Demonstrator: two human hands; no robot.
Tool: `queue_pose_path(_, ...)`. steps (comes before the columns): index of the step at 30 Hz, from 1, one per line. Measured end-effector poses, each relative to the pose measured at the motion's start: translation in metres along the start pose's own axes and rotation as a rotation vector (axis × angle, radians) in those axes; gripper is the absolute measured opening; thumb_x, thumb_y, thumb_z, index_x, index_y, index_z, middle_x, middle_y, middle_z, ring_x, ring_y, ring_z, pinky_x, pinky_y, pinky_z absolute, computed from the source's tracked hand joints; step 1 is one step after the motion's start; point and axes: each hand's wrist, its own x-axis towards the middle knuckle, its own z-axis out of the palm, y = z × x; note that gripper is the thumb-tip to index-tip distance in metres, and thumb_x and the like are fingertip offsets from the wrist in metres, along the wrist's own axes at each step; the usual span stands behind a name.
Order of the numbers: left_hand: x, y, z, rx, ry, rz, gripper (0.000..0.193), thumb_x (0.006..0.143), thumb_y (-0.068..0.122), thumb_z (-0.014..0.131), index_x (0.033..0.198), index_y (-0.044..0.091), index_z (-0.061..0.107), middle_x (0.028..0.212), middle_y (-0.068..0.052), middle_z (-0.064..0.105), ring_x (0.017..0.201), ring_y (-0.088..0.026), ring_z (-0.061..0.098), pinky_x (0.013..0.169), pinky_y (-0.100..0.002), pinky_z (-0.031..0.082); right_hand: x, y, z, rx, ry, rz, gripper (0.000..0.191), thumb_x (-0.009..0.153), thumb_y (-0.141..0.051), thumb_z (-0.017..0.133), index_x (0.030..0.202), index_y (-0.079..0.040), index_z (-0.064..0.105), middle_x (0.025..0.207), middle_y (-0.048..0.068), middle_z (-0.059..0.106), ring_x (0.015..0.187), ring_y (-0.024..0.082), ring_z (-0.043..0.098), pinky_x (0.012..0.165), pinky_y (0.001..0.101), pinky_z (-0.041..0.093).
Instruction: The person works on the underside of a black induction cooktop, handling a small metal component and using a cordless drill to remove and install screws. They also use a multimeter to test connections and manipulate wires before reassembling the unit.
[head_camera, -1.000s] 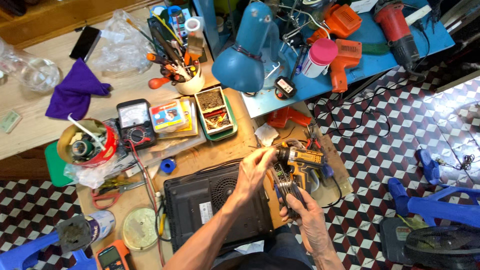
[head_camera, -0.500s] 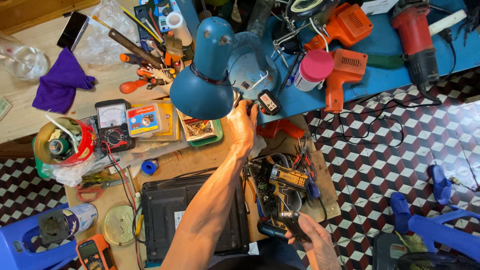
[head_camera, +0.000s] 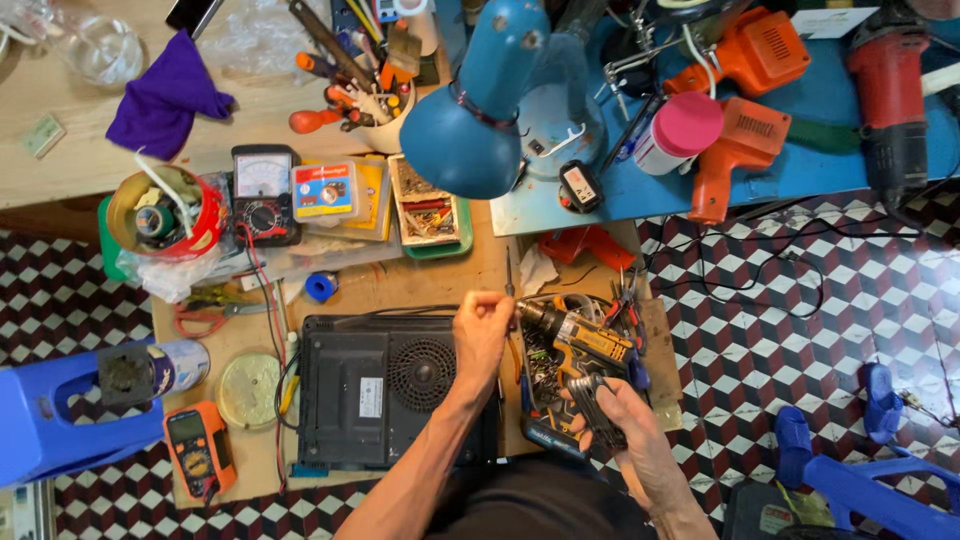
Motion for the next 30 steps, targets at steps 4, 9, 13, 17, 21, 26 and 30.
queue_pose_path(4,-0.052,-0.05,-0.066,-0.273,0.05,-0.279,0.032,0.093,0.01,0.068,0.121,-0.004,0.061,0.093,-0.009,0.073,0.084,-0.017,0.07,0.079,-0.027,0.059,-0.001,0.011,0.036,-0.246,-0.144,-0.021,0.041,0.094,-0.03,0.066,0.121,0.0,0.061,0.086,0.009,0.066,0.071,0.013,0.062,0.061,0.0269,0.052)
queue_pose_path(9,-0.077,-0.076,-0.106,-0.656,-0.059,-0.495,0.047,0.098,0.013,0.063,0.138,-0.01,0.057,0.103,-0.01,0.072,0.094,-0.016,0.071,0.094,-0.03,0.059,-0.003,0.026,0.077,-0.628,-0.125,0.008,0.041,0.089,-0.03,0.069,0.126,-0.01,0.072,0.079,0.002,0.063,0.059,0.01,0.055,0.054,0.0241,0.047)
queue_pose_path(13,-0.088,-0.076,-0.109,-0.702,-0.098,-0.473,0.034,0.098,0.015,0.065,0.126,-0.004,0.06,0.103,-0.012,0.071,0.094,-0.017,0.071,0.093,-0.031,0.06,-0.008,0.04,0.092,-0.661,-0.109,-0.017,0.044,0.088,-0.033,0.071,0.128,-0.015,0.073,0.074,0.002,0.064,0.057,0.01,0.054,0.052,0.0247,0.046)
queue_pose_path(17,-0.097,-0.063,-0.108,-0.737,-0.087,-0.52,0.024,0.097,0.018,0.067,0.114,0.002,0.061,0.105,-0.01,0.071,0.096,-0.017,0.071,0.092,-0.033,0.061,-0.016,0.045,0.093,-0.72,-0.042,-0.027,0.047,0.085,-0.036,0.072,0.128,-0.016,0.072,0.076,0.0,0.067,0.058,0.01,0.055,0.052,0.0257,0.046)
queue_pose_path(21,-0.104,-0.05,-0.108,-0.793,-0.108,-0.518,0.028,0.095,0.021,0.068,0.115,0.003,0.061,0.111,-0.011,0.073,0.101,-0.017,0.072,0.092,-0.032,0.06,-0.022,0.049,0.094,-0.792,-0.011,-0.034,0.048,0.084,-0.038,0.074,0.128,-0.017,0.074,0.076,0.002,0.068,0.059,0.009,0.057,0.053,0.0249,0.045)
queue_pose_path(26,-0.115,-0.049,-0.115,-0.747,-0.128,-0.477,0.034,0.094,0.023,0.07,0.118,0.0,0.062,0.113,-0.013,0.073,0.101,-0.019,0.074,0.089,-0.032,0.062,-0.023,0.07,0.097,-0.811,-0.032,-0.096,0.046,0.085,-0.035,0.073,0.126,-0.015,0.073,0.09,0.004,0.071,0.072,0.011,0.064,0.065,0.0244,0.052)
queue_pose_path(30,-0.121,-0.057,-0.129,-0.681,-0.102,-0.448,0.034,0.095,0.025,0.069,0.115,-0.001,0.063,0.107,-0.014,0.074,0.093,-0.018,0.075,0.083,-0.031,0.064,-0.023,0.089,0.098,-0.776,-0.078,-0.222,0.043,0.087,-0.032,0.075,0.125,-0.011,0.071,0.112,0.003,0.076,0.098,0.01,0.071,0.084,0.0229,0.055)
